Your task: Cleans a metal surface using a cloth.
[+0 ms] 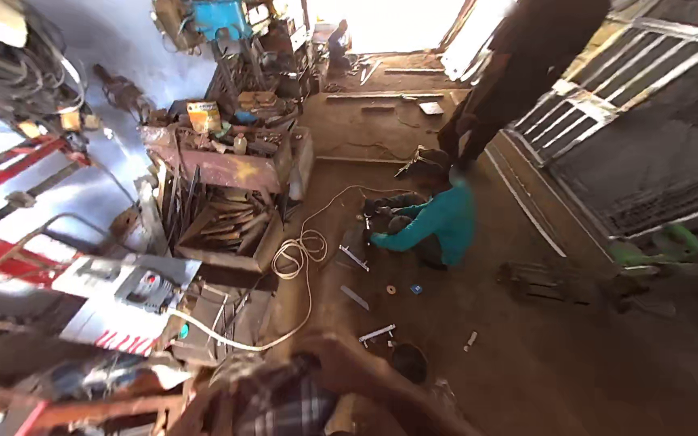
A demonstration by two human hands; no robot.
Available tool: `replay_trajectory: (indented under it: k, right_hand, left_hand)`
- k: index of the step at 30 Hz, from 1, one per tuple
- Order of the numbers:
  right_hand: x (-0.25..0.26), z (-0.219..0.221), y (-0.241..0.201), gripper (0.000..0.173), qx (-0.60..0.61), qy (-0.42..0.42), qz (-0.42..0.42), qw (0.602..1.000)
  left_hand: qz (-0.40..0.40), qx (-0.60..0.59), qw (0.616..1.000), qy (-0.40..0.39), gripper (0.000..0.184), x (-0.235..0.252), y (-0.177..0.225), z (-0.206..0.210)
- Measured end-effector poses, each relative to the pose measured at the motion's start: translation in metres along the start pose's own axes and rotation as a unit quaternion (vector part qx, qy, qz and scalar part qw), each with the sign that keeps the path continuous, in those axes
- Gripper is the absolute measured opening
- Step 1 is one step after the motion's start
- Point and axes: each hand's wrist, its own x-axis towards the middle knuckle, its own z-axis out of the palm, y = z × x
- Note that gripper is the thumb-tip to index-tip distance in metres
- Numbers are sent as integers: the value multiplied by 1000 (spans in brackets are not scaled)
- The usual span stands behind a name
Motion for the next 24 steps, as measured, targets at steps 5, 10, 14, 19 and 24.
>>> replay_trajectory:
  k: [5,10,14,19,24]
  right_hand:
    - [-13,-37,-12,28,8,52,57,997]
    - [-6,-42,-27,33,33,113,-17,993]
    - [3,-36,-78,27,-31,187,-111,976]
    - [28,-25,-153,22,14,263,-269,927]
    - [29,0,-203,21,-15,122,-319,940]
  left_hand:
    - [17,51,992,113,23,11,22,-15]
    - [-10,22,983,179,17,-8,14,-51]
    - [8,-18,973,229,19,-30,7,-79]
    - [60,12,981,184,44,-68,-17,-112]
    - [-84,199,959,181,17,-101,-39,-165]
